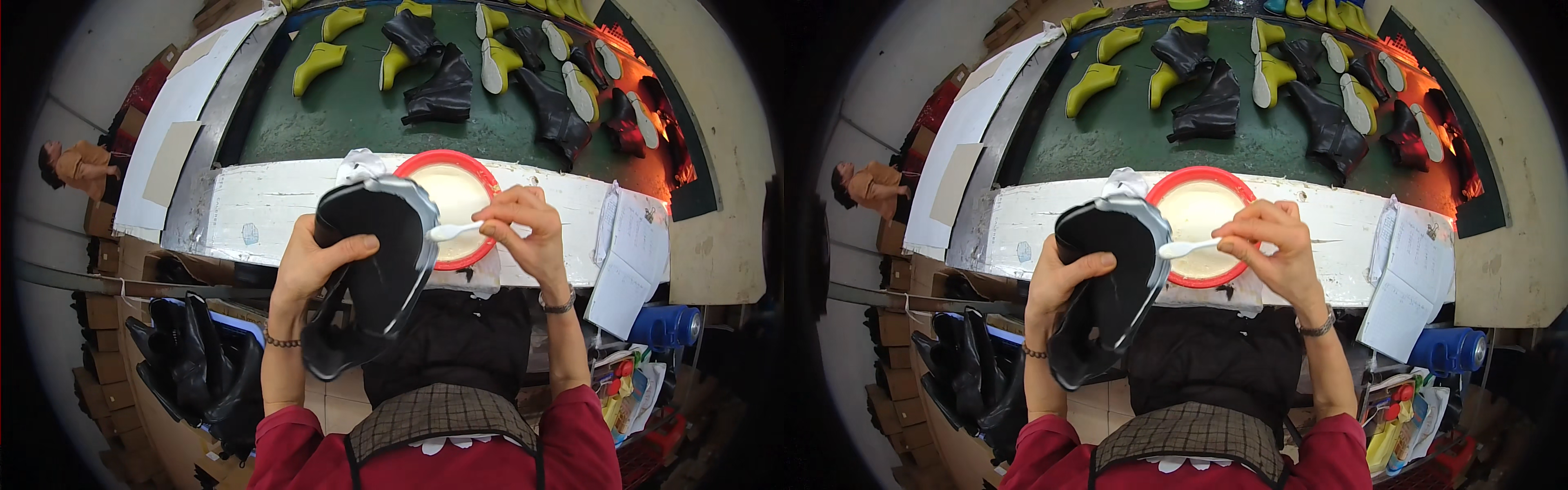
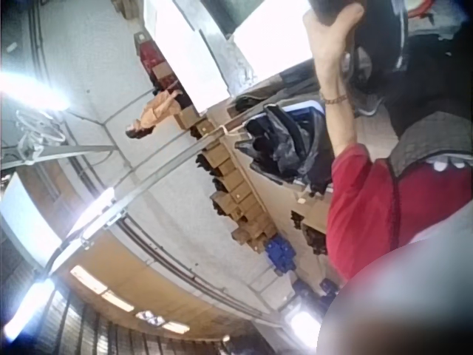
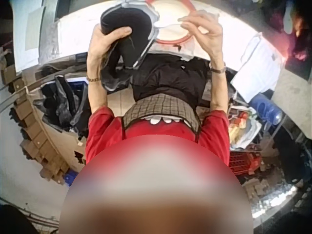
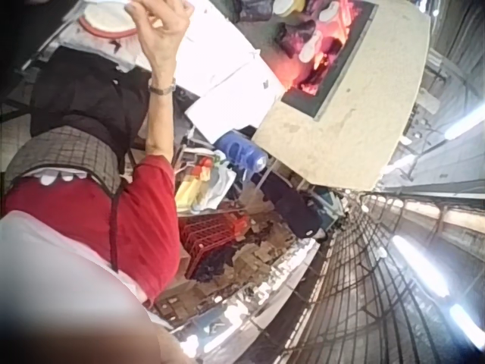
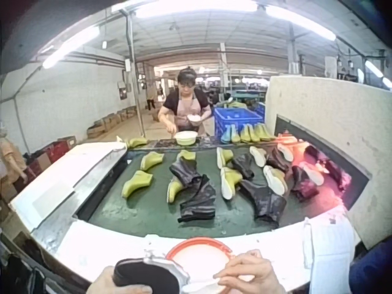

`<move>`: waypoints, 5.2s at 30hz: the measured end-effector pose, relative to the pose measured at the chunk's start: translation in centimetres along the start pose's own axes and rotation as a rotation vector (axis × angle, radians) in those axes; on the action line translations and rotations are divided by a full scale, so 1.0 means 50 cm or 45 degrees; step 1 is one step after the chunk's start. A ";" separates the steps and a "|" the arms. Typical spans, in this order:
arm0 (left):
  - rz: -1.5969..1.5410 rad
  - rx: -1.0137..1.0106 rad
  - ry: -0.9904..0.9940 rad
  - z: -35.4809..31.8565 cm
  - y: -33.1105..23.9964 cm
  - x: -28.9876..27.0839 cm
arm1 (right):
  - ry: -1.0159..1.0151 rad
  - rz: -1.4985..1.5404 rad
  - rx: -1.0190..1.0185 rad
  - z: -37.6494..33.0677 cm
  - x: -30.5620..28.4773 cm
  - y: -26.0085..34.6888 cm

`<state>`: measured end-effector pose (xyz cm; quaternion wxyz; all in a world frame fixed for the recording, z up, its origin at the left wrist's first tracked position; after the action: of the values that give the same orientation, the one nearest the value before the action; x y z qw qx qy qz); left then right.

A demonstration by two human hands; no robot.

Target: Applying glue to the edges of leather boots using a brush and a bowl of adhesive.

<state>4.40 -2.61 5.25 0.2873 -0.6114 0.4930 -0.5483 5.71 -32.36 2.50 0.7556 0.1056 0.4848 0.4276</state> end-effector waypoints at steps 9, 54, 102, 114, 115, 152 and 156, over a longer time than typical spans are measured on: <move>0.573 -0.124 0.110 0.004 -0.020 -0.013 | 0.034 0.259 0.155 0.083 0.013 -0.022; 1.352 0.984 -0.202 -0.070 0.069 -0.091 | 0.001 -0.304 0.519 -0.080 -0.032 -0.054; 1.306 1.387 -0.116 -0.003 0.065 -0.003 | 0.186 0.278 0.123 -0.034 0.007 0.083; 0.051 0.375 -0.177 -0.079 0.069 -0.202 | 0.198 -0.752 0.288 -0.050 -0.016 -0.080; -0.064 0.305 -0.136 -0.079 0.073 -0.211 | 0.171 -0.636 0.329 -0.048 -0.019 -0.081; -0.193 -0.417 0.259 -0.051 0.102 -0.085 | 0.115 -0.142 -0.323 0.070 -0.050 0.010; -0.075 -0.478 0.334 -0.050 0.103 -0.072 | 0.167 -0.162 -0.345 0.083 -0.044 0.023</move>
<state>0.85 -0.63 -0.17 0.0858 -0.5917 0.6013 -0.5301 8.16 -32.24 6.69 0.7553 -0.0565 0.4766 0.4463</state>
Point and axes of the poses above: each hand's wrist, its own z-axis towards the middle knuckle, its own x-axis out of the palm, y = z × x, the point moved 3 cm from there along z, towards the middle knuckle, and after that the axes turned 15 degrees about -z, right-handed, at the moved point
